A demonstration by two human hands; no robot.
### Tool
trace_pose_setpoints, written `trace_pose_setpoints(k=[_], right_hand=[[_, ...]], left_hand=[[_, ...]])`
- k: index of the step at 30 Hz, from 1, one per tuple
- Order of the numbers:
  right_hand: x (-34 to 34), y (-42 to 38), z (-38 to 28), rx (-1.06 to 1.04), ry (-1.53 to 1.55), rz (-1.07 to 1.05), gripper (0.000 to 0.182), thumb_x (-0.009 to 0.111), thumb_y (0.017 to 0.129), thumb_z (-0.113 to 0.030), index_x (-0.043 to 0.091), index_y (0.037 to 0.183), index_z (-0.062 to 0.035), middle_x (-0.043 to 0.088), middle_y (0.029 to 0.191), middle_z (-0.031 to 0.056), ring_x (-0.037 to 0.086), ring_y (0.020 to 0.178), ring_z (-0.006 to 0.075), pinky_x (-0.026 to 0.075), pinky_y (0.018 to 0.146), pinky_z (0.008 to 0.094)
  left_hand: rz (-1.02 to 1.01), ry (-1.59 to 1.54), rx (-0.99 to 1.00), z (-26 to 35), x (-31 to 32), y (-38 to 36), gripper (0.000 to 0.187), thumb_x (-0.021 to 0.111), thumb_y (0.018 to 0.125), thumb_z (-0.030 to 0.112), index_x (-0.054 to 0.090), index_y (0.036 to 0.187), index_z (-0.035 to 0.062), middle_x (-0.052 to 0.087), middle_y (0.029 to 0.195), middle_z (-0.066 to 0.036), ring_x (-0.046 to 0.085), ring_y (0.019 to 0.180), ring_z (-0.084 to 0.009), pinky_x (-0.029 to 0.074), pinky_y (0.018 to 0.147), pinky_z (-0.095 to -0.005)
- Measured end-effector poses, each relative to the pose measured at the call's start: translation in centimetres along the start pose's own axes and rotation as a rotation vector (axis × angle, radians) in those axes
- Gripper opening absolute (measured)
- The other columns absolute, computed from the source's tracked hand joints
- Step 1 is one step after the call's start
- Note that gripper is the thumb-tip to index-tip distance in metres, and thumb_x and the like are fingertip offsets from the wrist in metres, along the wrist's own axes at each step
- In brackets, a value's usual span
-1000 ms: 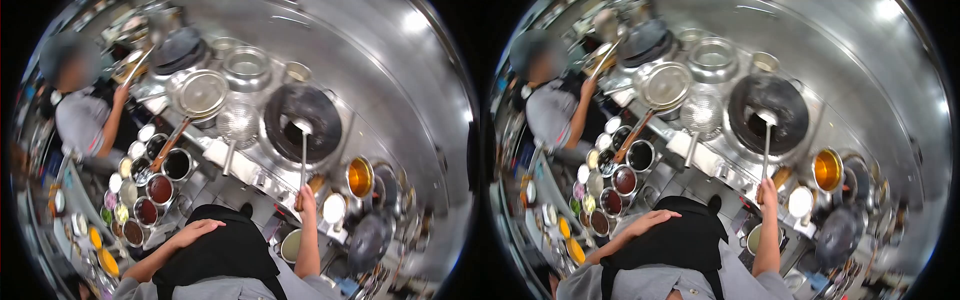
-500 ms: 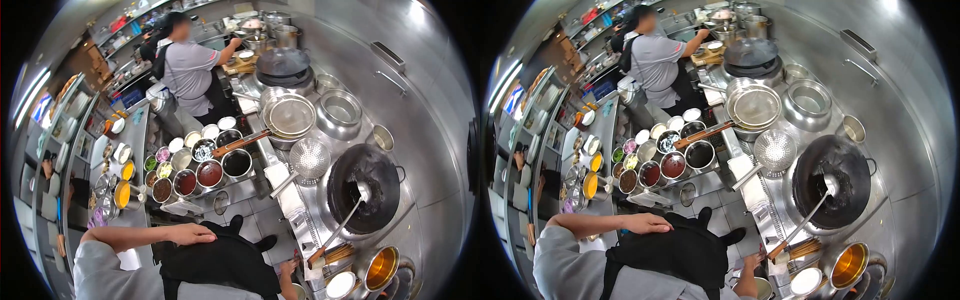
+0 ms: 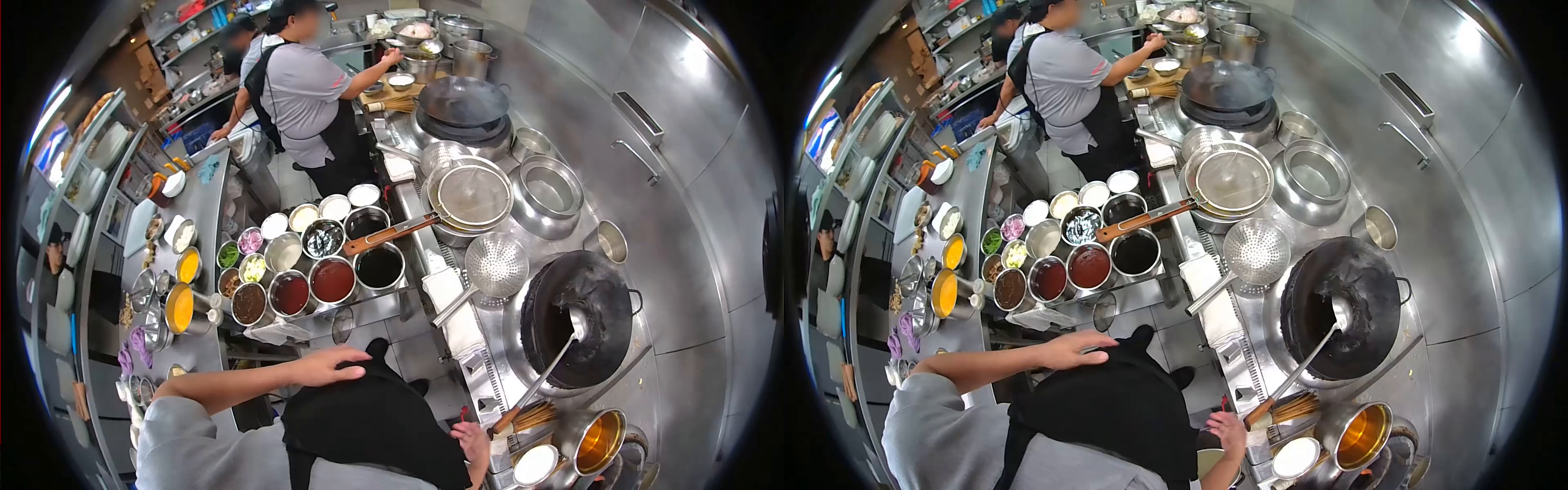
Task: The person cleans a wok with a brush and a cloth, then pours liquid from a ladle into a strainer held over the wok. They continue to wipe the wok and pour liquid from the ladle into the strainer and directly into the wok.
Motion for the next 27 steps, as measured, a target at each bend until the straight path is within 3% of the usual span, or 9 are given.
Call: trace_pose_setpoints(k=[5,7,10,11,17,20,22,24,27], right_hand=[[9.6,-7.4,-12.1,-0.371,0.285,0.153,0.068,0.048,0.099,-0.065,0.057,0.125,-0.0026,0.068,0.116,0.0204,0.07,0.095,0.0362,0.059,0.077,0.0476],[10.1,-7.7,-14.8,-0.373,0.131,0.248,0.051,0.057,0.102,-0.049,0.057,0.123,-0.0021,0.067,0.112,0.0178,0.068,0.094,0.0313,0.056,0.082,0.0422],[8.9,-6.6,-17.0,-0.67,-0.628,0.794,0.031,0.061,0.103,-0.026,0.057,0.125,-0.0039,0.065,0.104,0.0128,0.062,0.08,0.0234,0.052,0.073,0.0365],[11.5,-7.2,-17.7,-1.001,-0.996,1.075,0.022,0.063,0.098,-0.011,0.061,0.117,-0.0018,0.062,0.095,0.0065,0.054,0.074,0.0153,0.047,0.067,0.0295],[34.6,-11.0,-18.0,-0.4,-0.711,0.113,0.02,0.06,0.101,-0.011,0.07,0.111,0.0026,0.069,0.094,0.0086,0.063,0.088,0.0166,0.05,0.08,0.0316],[37.5,-7.1,-15.2,-0.643,-1.127,0.016,0.023,0.06,0.102,-0.013,0.07,0.114,0.0028,0.07,0.094,0.0117,0.065,0.09,0.0214,0.051,0.082,0.0322],[37.4,-4.9,-13.7,-0.585,-1.109,0.072,0.026,0.061,0.102,-0.019,0.071,0.112,0.0026,0.069,0.095,0.0135,0.066,0.089,0.0262,0.05,0.085,0.0326],[41.1,-5.4,-15.3,-0.489,-1.035,0.085,0.028,0.061,0.103,-0.021,0.07,0.114,0.0023,0.069,0.095,0.0117,0.066,0.09,0.0251,0.05,0.088,0.0339],[44.5,-4.3,-16.7,-0.49,-0.941,-0.008,0.031,0.059,0.103,-0.025,0.068,0.115,0.0029,0.067,0.1,0.0127,0.064,0.095,0.0262,0.049,0.089,0.0336]], left_hand=[[-0.518,-0.418,0.077,0.7,-1.1,3.2,0.062,0.04,0.109,0.051,0.039,0.157,0.0111,0.035,0.163,-0.012,0.03,0.151,-0.0258,0.021,0.124,-0.0381],[-0.586,-0.454,0.139,1.9,-3.1,4.4,0.062,0.041,0.109,0.051,0.04,0.157,0.0114,0.04,0.16,-0.012,0.033,0.15,-0.0246,0.023,0.123,-0.0364],[-0.627,-0.313,0.267,1.9,-4.8,6.4,0.06,0.04,0.11,0.048,0.04,0.157,0.0114,0.039,0.161,-0.012,0.035,0.149,-0.025,0.024,0.122,-0.0364],[-0.612,-0.273,0.274,1.9,-5.7,6.9,0.059,0.04,0.11,0.048,0.044,0.154,0.0107,0.043,0.158,-0.013,0.038,0.147,-0.0253,0.027,0.121,-0.0363],[-0.575,0.07,0.295,-1.4,-10.8,11.0,0.049,0.045,0.108,0.043,0.064,0.131,0.004,0.063,0.132,-0.018,0.056,0.128,-0.0305,0.043,0.109,-0.0385],[-0.407,0.202,0.428,-5.5,-11.1,12.5,0.044,0.054,0.104,0.04,0.067,0.12,0.0016,0.066,0.12,-0.019,0.061,0.116,-0.0354,0.047,0.103,-0.0421],[-0.366,0.359,0.229,-8.1,-10.4,12.2,0.039,0.058,0.102,0.039,0.068,0.119,0.0049,0.067,0.112,-0.019,0.061,0.114,-0.0374,0.049,0.099,-0.0447],[-0.354,0.318,0.506,-8.7,-10.7,13.0,0.031,0.066,0.097,0.037,0.07,0.107,0.0075,0.069,0.105,-0.015,0.065,0.099,-0.0352,0.052,0.086,-0.0459],[-0.396,0.195,0.315,-8.0,-11.6,13.6,0.016,0.073,0.092,0.023,0.068,0.094,0.0075,0.068,0.091,-0.011,0.069,0.083,-0.0324,0.053,0.072,-0.0415]])
Point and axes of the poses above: each hand's wrist, its own y-axis towards the middle knuckle, its own x-axis out of the palm, z = x × y, the point moved 2 cm from there along y, towards the middle knuckle
